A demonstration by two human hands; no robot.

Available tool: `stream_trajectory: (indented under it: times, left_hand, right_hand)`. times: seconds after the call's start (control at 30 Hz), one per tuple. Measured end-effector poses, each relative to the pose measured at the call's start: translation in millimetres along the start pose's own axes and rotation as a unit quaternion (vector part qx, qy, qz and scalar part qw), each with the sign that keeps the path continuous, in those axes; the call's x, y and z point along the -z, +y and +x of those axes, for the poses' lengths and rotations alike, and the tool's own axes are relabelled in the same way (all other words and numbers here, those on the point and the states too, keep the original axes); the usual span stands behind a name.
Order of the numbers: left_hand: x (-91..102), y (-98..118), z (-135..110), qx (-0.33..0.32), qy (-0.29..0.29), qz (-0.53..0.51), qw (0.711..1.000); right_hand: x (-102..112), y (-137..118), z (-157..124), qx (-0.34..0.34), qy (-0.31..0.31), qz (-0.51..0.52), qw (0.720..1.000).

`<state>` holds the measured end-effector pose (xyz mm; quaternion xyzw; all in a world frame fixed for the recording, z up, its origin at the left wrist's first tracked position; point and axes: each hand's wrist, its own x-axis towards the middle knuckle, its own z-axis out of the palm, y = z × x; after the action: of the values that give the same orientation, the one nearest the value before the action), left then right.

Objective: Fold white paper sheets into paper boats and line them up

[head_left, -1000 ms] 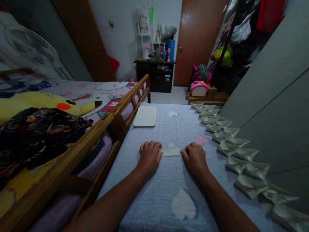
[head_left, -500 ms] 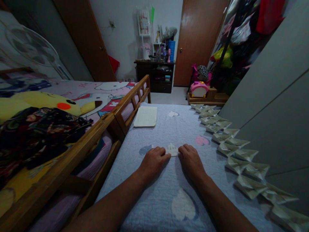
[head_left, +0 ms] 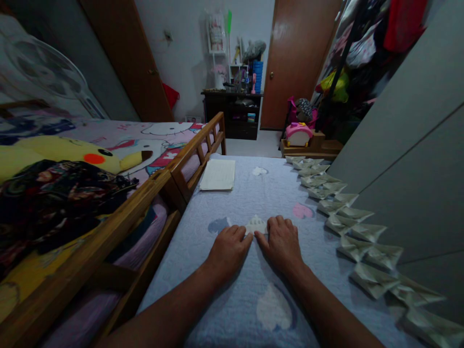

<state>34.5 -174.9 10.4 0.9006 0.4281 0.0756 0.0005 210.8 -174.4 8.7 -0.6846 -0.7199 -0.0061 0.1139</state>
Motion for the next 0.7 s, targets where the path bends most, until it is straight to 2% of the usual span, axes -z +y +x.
stream_trajectory:
  times: [0.33,0.7]
  left_hand:
    - [4.9,0.9,-3.2,0.019,-0.015,0.018,1.000]
    - [8.9,1.4,-8.0,0.059,-0.051,0.041,0.996]
  right_hand:
    - [-1.5,2.5,-0.3,-0.022,-0.011,0.007,1.000]
    - [0.5,30.1,-0.3,-0.079,-0.024,0.029,0.996]
